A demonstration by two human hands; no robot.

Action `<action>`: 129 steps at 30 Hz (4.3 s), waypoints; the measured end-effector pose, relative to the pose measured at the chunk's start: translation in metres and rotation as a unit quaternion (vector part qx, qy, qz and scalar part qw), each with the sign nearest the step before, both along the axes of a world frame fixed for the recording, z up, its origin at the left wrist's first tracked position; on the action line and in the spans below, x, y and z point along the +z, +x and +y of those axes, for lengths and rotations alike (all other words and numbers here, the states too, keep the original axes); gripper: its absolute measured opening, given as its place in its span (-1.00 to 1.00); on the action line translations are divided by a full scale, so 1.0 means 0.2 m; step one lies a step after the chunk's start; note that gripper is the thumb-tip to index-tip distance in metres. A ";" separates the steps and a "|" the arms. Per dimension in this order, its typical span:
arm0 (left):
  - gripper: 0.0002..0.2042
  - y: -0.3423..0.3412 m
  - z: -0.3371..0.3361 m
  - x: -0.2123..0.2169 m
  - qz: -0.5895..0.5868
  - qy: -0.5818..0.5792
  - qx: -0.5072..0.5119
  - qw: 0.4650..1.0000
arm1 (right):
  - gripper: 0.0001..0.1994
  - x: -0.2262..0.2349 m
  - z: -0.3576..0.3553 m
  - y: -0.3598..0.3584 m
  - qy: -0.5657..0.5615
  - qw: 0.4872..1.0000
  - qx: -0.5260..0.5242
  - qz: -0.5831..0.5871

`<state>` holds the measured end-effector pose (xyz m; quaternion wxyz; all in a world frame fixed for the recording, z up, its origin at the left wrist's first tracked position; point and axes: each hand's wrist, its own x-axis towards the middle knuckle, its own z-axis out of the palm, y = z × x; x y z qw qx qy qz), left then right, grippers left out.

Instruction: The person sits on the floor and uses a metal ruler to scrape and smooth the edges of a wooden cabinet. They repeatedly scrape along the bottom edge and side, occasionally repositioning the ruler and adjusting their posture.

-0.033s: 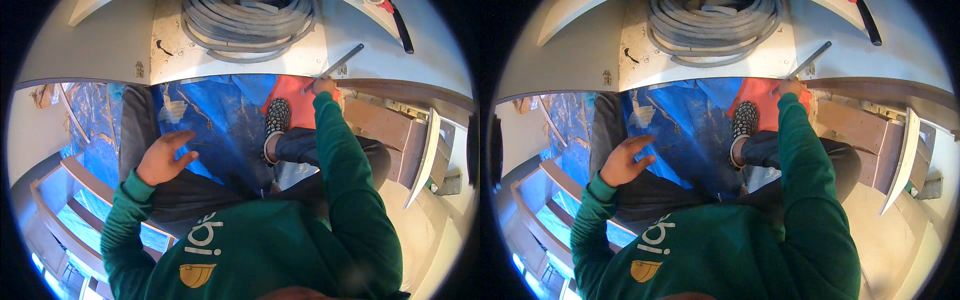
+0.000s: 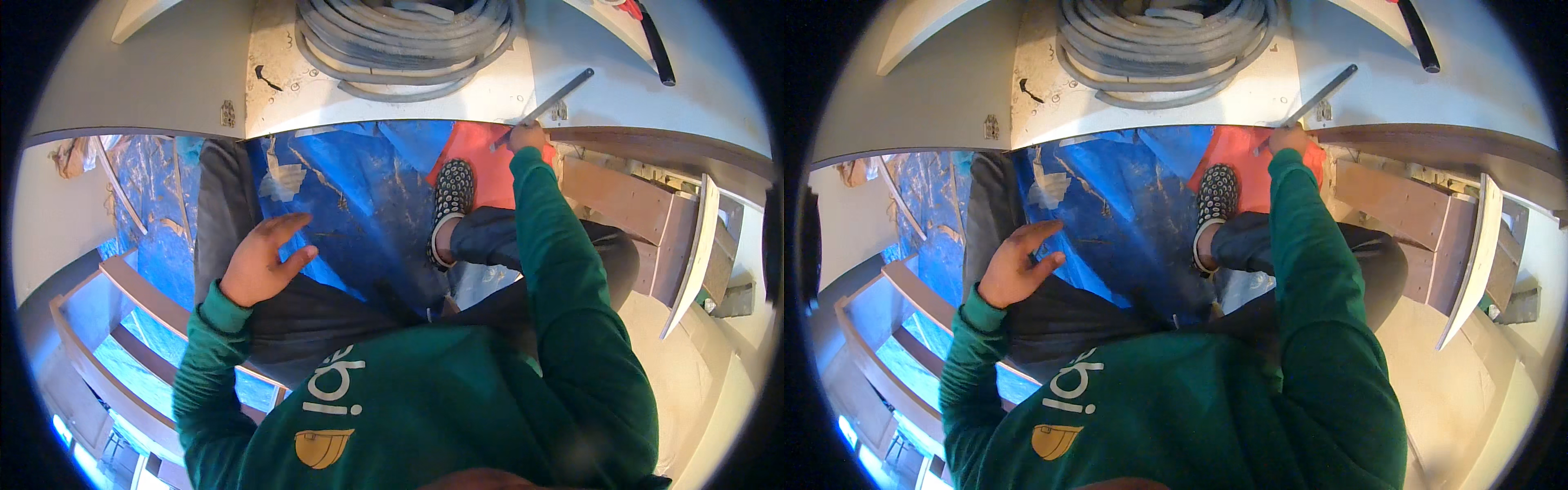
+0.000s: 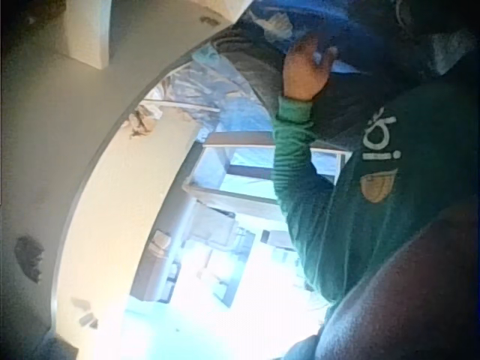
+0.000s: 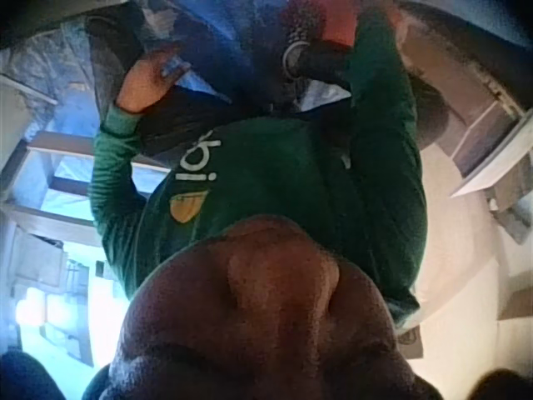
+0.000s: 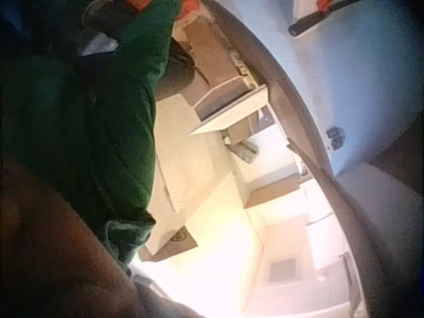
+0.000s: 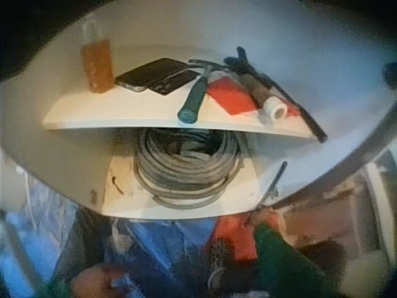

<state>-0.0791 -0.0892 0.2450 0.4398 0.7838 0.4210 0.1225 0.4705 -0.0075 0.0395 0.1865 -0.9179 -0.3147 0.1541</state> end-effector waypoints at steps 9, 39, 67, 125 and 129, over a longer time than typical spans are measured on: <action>-0.68 -0.01 0.04 -0.06 -0.031 -0.064 0.129 0.989 | -0.71 0.14 0.12 -0.65 0.021 0.990 0.138 -0.029; -0.61 -0.10 0.02 -0.10 0.020 -0.124 0.071 0.990 | -0.86 0.20 -0.04 -0.43 0.103 0.912 -0.041 0.396; -0.69 -0.09 0.03 -0.08 0.009 -0.118 0.046 0.992 | -0.89 0.16 0.12 -0.98 0.177 0.978 0.100 -0.039; -0.63 -0.13 0.01 -0.11 0.011 -0.108 0.053 0.993 | -0.86 -0.18 -0.29 -1.01 0.078 0.992 -0.023 0.095; -0.63 -0.12 0.01 -0.14 -0.003 -0.096 0.049 0.994 | -0.84 -0.25 -0.36 -1.03 0.093 0.994 -0.007 0.059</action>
